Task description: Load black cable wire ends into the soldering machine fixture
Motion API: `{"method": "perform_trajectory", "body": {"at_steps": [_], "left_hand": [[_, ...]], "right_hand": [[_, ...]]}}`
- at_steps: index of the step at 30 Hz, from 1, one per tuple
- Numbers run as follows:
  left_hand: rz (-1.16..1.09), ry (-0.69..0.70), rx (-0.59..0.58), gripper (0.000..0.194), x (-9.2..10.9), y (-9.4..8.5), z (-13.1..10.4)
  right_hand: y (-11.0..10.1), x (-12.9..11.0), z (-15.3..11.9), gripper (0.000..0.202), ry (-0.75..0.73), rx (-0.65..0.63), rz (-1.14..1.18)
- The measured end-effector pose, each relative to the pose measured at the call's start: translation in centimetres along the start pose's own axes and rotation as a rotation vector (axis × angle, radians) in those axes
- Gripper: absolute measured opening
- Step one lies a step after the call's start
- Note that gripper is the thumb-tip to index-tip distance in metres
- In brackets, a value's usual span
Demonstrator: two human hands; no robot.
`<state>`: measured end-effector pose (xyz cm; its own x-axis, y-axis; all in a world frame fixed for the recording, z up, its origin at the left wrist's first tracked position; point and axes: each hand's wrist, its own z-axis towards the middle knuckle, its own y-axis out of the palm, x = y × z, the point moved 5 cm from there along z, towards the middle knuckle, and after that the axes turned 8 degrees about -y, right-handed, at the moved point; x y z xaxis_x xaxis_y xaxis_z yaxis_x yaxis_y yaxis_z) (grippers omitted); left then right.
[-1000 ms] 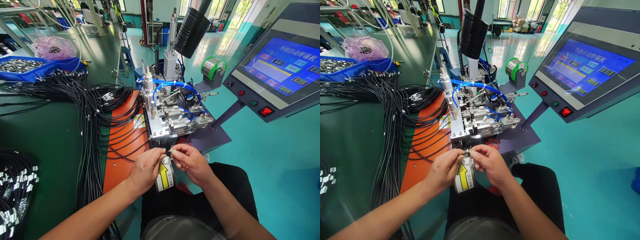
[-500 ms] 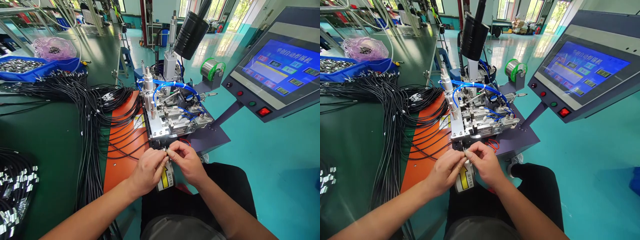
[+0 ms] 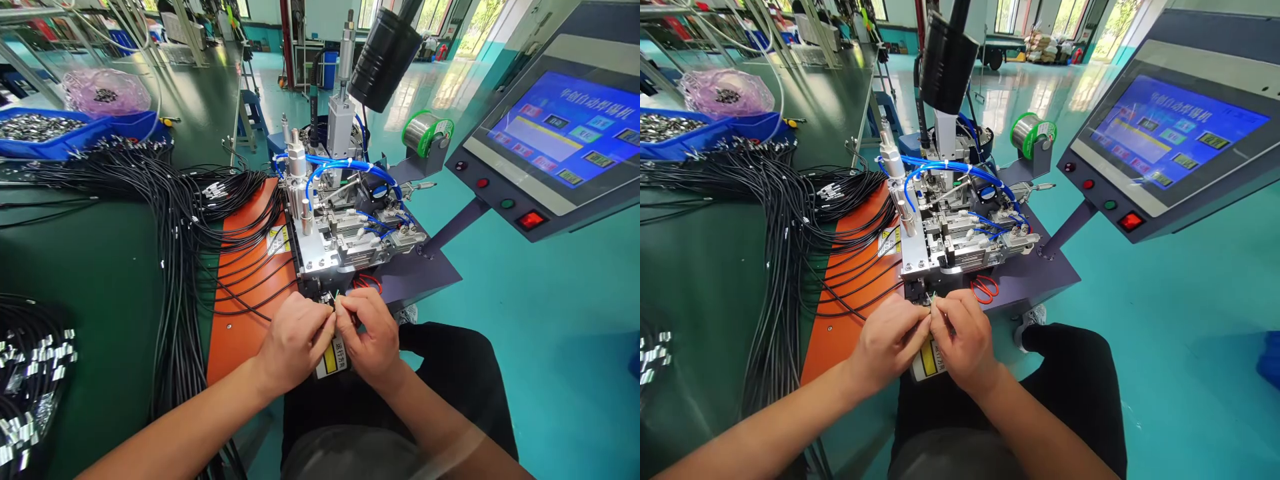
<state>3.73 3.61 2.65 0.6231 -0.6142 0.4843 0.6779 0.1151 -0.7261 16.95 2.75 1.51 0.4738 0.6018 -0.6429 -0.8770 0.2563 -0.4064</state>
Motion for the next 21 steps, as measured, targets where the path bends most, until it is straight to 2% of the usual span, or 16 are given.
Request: {"method": "perform_trajectory", "body": {"at_steps": [3,9,16,21], "left_hand": [[0.018,0.005,-0.001,0.018,0.1,-0.1,0.1],[0.003,-0.085,-0.029,0.019,-0.7,0.2,0.1],[0.004,-0.085,-0.067,0.017,-0.8,0.4,0.1],[0.003,-0.056,-0.077,0.019,-0.5,0.3,0.3]], "right_hand": [[-0.2,0.1,0.0,0.012,0.022,-0.017,0.009],[-0.6,1.4,0.6,0.008,0.194,-0.141,0.165],[-1.2,2.0,1.4,0.003,0.241,-0.243,0.262],[-1.5,2.5,1.7,0.005,0.29,-0.269,0.262]]}}
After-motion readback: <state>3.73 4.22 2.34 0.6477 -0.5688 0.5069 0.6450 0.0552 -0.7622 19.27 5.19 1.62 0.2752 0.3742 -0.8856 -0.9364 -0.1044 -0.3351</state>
